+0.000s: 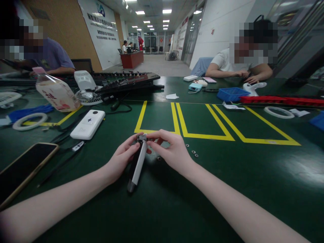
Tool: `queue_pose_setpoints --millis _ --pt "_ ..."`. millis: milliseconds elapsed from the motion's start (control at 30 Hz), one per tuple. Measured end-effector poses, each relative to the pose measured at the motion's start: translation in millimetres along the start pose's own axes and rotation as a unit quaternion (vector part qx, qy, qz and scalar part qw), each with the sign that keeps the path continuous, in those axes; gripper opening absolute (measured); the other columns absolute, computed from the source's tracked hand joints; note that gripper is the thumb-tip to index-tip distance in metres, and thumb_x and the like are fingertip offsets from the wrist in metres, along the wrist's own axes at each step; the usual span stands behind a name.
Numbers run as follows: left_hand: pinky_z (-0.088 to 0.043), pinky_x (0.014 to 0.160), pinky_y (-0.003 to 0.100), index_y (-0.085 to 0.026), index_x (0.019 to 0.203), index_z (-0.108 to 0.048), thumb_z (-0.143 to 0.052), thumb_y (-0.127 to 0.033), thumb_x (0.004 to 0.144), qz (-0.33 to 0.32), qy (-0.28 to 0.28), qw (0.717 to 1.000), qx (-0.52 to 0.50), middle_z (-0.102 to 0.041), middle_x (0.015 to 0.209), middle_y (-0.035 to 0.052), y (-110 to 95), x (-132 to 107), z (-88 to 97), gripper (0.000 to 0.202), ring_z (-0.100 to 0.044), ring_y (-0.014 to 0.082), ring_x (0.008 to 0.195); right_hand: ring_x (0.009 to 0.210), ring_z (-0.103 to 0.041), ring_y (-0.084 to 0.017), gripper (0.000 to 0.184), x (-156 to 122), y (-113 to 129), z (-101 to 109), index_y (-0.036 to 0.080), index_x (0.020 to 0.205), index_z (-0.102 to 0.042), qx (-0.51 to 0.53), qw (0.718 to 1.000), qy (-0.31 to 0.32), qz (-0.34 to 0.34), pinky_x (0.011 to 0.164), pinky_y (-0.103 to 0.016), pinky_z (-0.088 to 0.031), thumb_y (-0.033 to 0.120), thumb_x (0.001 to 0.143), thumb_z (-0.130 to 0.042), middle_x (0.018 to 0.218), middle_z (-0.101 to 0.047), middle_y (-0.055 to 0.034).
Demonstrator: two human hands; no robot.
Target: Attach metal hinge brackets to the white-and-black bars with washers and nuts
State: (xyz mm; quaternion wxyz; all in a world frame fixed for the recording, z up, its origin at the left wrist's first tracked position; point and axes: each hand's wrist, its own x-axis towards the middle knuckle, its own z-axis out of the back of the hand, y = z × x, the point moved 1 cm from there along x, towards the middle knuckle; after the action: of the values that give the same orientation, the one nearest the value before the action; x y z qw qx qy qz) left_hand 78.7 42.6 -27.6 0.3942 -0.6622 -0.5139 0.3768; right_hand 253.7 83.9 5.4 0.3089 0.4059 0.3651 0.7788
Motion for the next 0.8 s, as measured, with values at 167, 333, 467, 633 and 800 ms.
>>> queue_pose_setpoints --millis 167,333,467,633,800 --pt "-0.051 0.077 0.031 -0.016 0.135 -0.045 -0.065 -0.034 0.087 -0.012 0.007 1.000 -0.004 -0.075 0.089 0.0096 0.5 -0.2 -0.2 0.055 -0.070 0.0241 0.086 0.081 -0.062 -0.016 0.025 1.7 -5.5 0.6 0.020 0.110 -0.068 -0.021 1.000 0.008 0.011 0.071 -0.029 -0.054 0.030 0.088 -0.064 0.100 -0.065 -0.0055" --pt "-0.051 0.072 0.030 -0.018 0.139 -0.041 -0.062 -0.034 0.090 -0.005 -0.032 0.999 -0.006 -0.075 0.089 0.0089 -0.6 -1.8 0.6 0.056 -0.070 0.0227 0.083 0.079 -0.059 -0.015 0.027 9.4 -27.3 13.7 0.019 0.116 -0.066 -0.154 0.986 0.064 0.009 0.068 -0.029 -0.051 0.022 0.091 -0.058 0.101 -0.062 -0.0056" --pt "-0.050 0.070 0.029 -0.017 0.138 -0.042 -0.063 -0.031 0.088 -0.009 -0.076 0.997 -0.020 -0.075 0.085 0.0082 -3.0 -1.7 -0.7 0.056 -0.069 0.0213 0.077 0.085 -0.059 -0.018 0.025 14.4 -40.6 13.5 0.021 0.112 -0.069 -0.310 0.940 0.140 -0.016 0.070 -0.030 -0.049 0.017 0.090 -0.058 0.105 -0.060 -0.0064" --pt "-0.049 0.066 0.027 -0.015 0.137 -0.043 -0.062 -0.029 0.089 -0.006 -0.101 0.995 -0.016 -0.074 0.083 0.0078 -6.0 -1.2 -4.6 0.052 -0.068 0.0193 0.072 0.082 -0.060 -0.017 0.017 23.8 -36.9 1.7 0.020 0.101 -0.072 -0.398 0.902 0.169 -0.011 0.068 -0.028 -0.044 0.016 0.090 -0.060 0.100 -0.060 -0.0055" --pt "-0.047 0.061 0.026 -0.014 0.137 -0.043 -0.062 -0.028 0.089 -0.001 -0.107 0.994 -0.008 -0.074 0.081 0.0074 -7.9 -1.7 -7.1 0.054 -0.067 0.0179 0.066 0.078 -0.058 -0.017 0.009 27.1 -34.4 0.8 0.016 0.093 -0.067 -0.396 0.903 0.165 -0.025 0.064 -0.027 -0.040 0.014 0.090 -0.060 0.096 -0.059 -0.0055"
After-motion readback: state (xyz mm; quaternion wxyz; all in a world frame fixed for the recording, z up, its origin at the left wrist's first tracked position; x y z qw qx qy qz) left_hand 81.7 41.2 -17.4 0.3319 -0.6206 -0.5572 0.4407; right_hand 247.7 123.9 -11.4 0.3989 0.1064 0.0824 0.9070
